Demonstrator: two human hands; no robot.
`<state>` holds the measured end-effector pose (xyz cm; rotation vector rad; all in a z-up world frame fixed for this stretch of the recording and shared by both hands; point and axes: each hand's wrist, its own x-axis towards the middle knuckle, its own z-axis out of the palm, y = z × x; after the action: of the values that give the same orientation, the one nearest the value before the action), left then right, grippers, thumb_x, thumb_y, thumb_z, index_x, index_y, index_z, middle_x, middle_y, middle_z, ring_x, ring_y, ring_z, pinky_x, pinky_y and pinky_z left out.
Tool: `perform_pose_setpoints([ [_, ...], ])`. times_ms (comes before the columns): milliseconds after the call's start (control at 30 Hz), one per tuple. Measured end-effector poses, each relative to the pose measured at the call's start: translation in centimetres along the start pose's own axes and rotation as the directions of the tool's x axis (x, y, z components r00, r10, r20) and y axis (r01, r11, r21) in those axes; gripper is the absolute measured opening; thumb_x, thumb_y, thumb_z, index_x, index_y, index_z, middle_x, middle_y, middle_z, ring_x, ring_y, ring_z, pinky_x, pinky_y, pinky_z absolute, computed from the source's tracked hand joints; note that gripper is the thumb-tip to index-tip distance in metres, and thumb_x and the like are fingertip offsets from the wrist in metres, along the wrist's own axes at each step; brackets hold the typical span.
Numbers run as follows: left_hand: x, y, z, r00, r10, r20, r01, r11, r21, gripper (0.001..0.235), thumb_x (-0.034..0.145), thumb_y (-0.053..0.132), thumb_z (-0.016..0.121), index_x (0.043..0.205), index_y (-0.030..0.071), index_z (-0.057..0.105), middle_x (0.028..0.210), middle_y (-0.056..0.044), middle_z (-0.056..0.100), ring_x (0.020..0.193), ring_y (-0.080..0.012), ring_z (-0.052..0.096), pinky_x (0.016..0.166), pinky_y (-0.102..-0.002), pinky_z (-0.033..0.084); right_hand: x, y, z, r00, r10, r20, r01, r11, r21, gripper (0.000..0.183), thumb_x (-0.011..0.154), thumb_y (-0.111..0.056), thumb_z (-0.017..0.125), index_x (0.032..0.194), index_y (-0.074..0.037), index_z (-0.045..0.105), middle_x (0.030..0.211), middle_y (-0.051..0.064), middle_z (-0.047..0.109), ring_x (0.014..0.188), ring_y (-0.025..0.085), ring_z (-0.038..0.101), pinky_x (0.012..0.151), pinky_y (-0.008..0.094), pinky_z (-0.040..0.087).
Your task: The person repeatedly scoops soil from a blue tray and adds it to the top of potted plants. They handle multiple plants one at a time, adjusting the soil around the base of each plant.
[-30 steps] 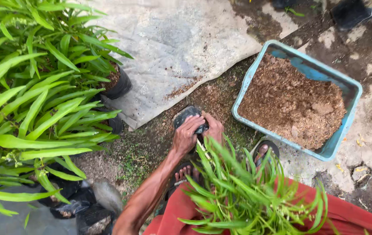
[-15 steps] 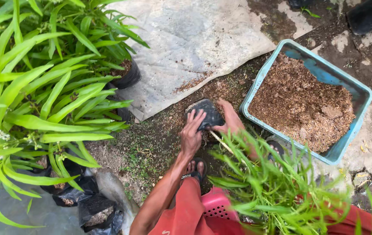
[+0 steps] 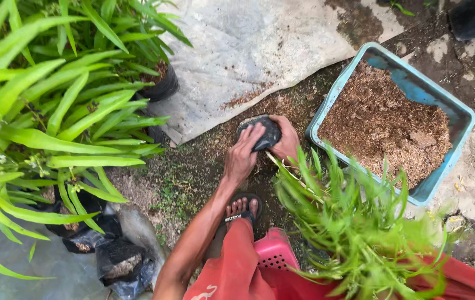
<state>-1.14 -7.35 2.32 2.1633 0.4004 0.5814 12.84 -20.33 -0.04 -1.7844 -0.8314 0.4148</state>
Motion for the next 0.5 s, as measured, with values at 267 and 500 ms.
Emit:
perform_pose_setpoints([
  [267,-4.9,-0.3,-2.1,0.913,-0.369,0.176,0.359,0.929,0.085,0.041,0.084,0.031,0.075,0.064,0.001,0.057,0.161,-0.022,0.035,0.067,-0.0229,0.071,0.050,-0.033,0.056,-9.1,2.7,-0.6,0.959,0.251,-0.130,-0.239,0.966,0.101,0.081,0.089,-0.039,0.081,0.144,-0.001,0.034,0.152,0.022,0.042,0.136,0.033,0.053,0.109,0.044,0.049],
  [500,1.2,-5.8,-0.8,0.792,-0.533,0.297,0.553,0.833,0.020,0.027,0.090,0.025,0.064,0.069,0.008,0.057,0.157,-0.021,0.044,0.043,-0.0189,0.045,0.042,-0.040,0.044,-2.0,0.0,-0.6,0.803,0.591,-0.073,-0.596,0.793,-0.128,0.095,0.086,-0.037,0.083,0.149,0.002,0.023,0.155,0.028,0.035,0.139,0.037,0.048,0.109,0.047,0.047],
])
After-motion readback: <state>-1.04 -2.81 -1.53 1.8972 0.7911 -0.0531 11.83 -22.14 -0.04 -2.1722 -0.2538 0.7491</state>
